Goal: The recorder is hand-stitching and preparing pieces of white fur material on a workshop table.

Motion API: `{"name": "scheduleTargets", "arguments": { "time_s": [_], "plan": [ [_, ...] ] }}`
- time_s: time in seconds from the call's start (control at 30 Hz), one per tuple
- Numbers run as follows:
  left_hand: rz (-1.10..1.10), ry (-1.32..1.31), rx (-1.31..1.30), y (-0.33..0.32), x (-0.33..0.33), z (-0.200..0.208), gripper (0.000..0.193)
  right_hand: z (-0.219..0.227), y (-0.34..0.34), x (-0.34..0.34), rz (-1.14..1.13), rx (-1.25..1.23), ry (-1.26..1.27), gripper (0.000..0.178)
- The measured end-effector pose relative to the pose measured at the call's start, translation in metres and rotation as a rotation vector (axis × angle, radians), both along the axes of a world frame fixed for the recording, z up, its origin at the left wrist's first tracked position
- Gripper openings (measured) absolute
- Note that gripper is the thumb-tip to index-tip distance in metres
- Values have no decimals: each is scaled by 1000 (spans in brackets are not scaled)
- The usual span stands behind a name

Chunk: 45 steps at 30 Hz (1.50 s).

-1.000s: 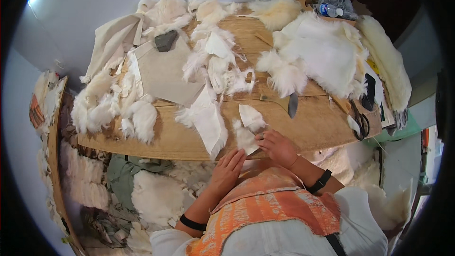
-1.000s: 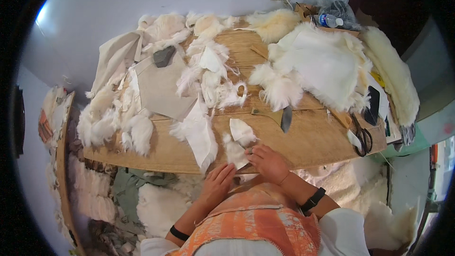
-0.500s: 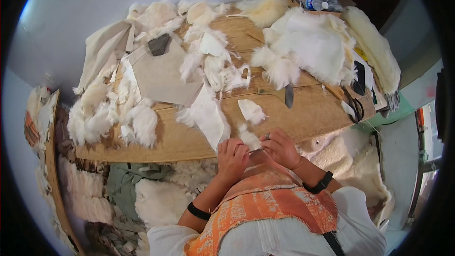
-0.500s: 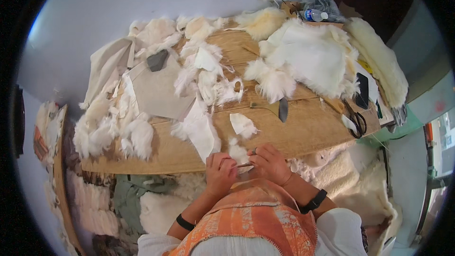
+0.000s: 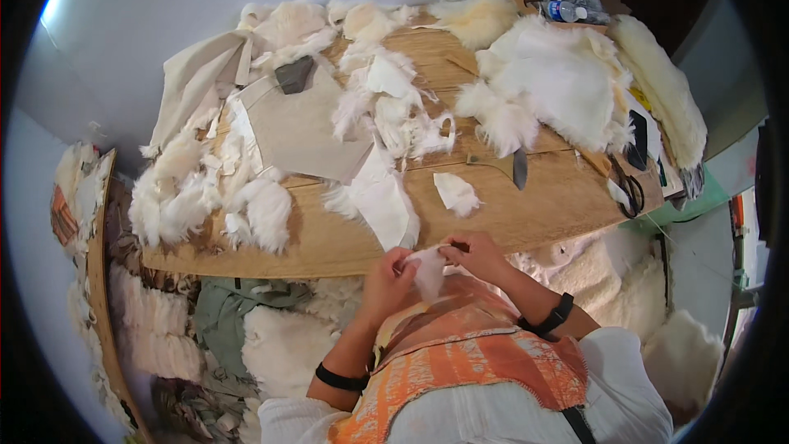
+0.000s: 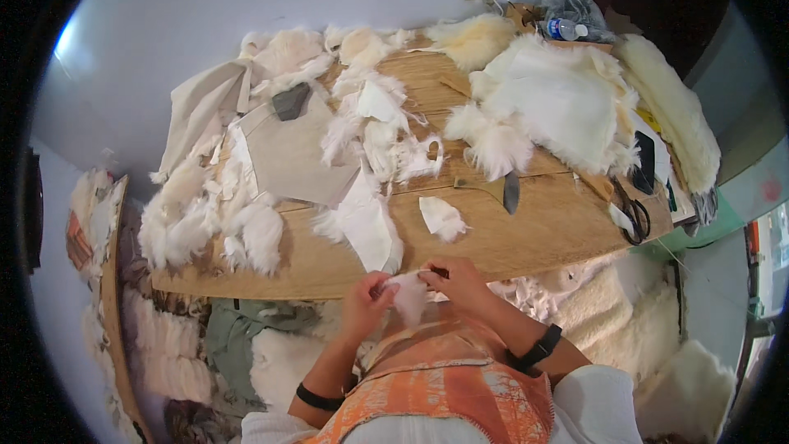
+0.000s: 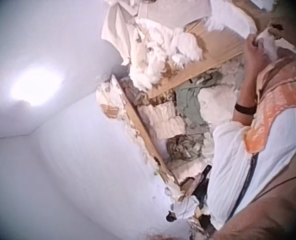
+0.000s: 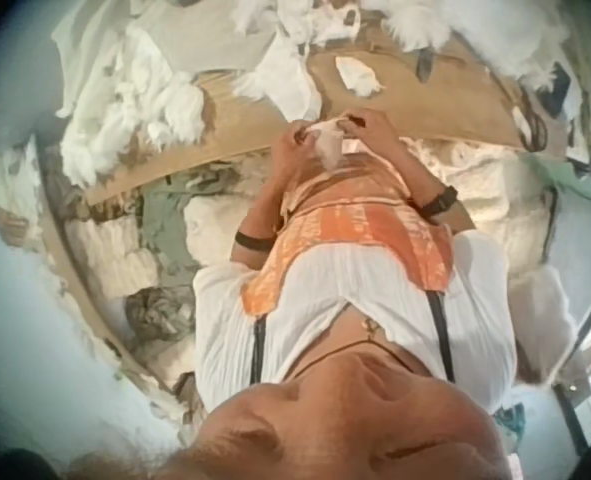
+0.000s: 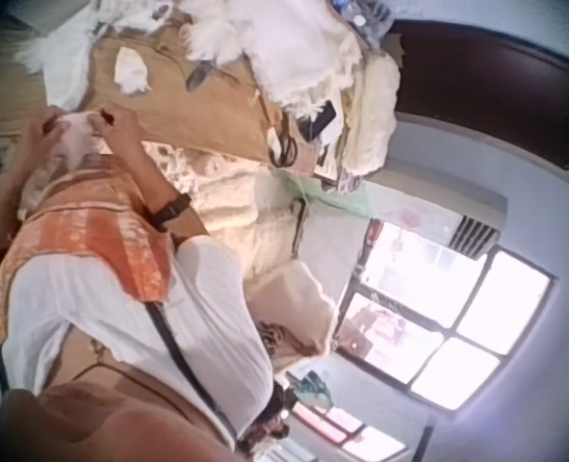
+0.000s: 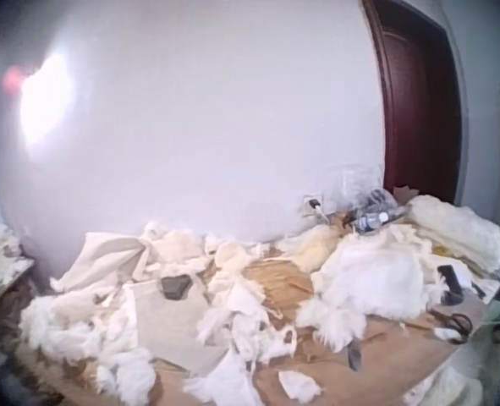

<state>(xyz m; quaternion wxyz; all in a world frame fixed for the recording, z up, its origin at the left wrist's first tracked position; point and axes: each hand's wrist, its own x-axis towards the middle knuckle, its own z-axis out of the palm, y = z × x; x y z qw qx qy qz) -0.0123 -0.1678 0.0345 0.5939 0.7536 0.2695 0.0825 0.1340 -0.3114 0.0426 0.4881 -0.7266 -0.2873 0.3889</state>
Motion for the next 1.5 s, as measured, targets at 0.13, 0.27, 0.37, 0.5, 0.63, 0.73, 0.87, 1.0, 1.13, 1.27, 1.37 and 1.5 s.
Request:
{"name": "scheduleTargets", "arguments": {
  "time_s": [0.13,0.27,0.37,0.5,0.63,0.73,0.87,1.0,1.13,1.27,1.37,1.5],
  "plan": [
    [41,49,140,34,8,11,15,-3,30,9,75,-11,-134,16],
    [-19,74,346,57,21,6,16,-17,47,10,106,-91,-298,18],
    [77,-127,516,60,23,6,21,-17,51,5,53,-229,-674,18],
    [-16,-183,925,24,-5,-3,24,-20,47,6,58,-265,-597,19],
    [-178,-53,1172,0,-27,-12,35,-22,46,7,28,-205,-603,21],
    [-200,40,1236,-3,-38,-21,38,-4,44,9,127,-379,-591,19],
    [-255,37,1180,-6,-38,-17,41,-7,50,8,-56,83,-695,15],
    [-129,-42,998,3,-31,-12,45,-14,53,10,161,29,-759,15],
    [17,-214,868,17,13,25,39,-15,46,16,293,71,-588,15],
    [-174,-41,625,27,14,-10,25,-2,47,13,222,65,-366,12],
    [42,-43,110,5,-7,-17,13,6,44,13,261,34,-123,14],
    [285,-91,-422,-13,-15,-20,17,1,51,16,272,-93,-75,18]
  ]
}}
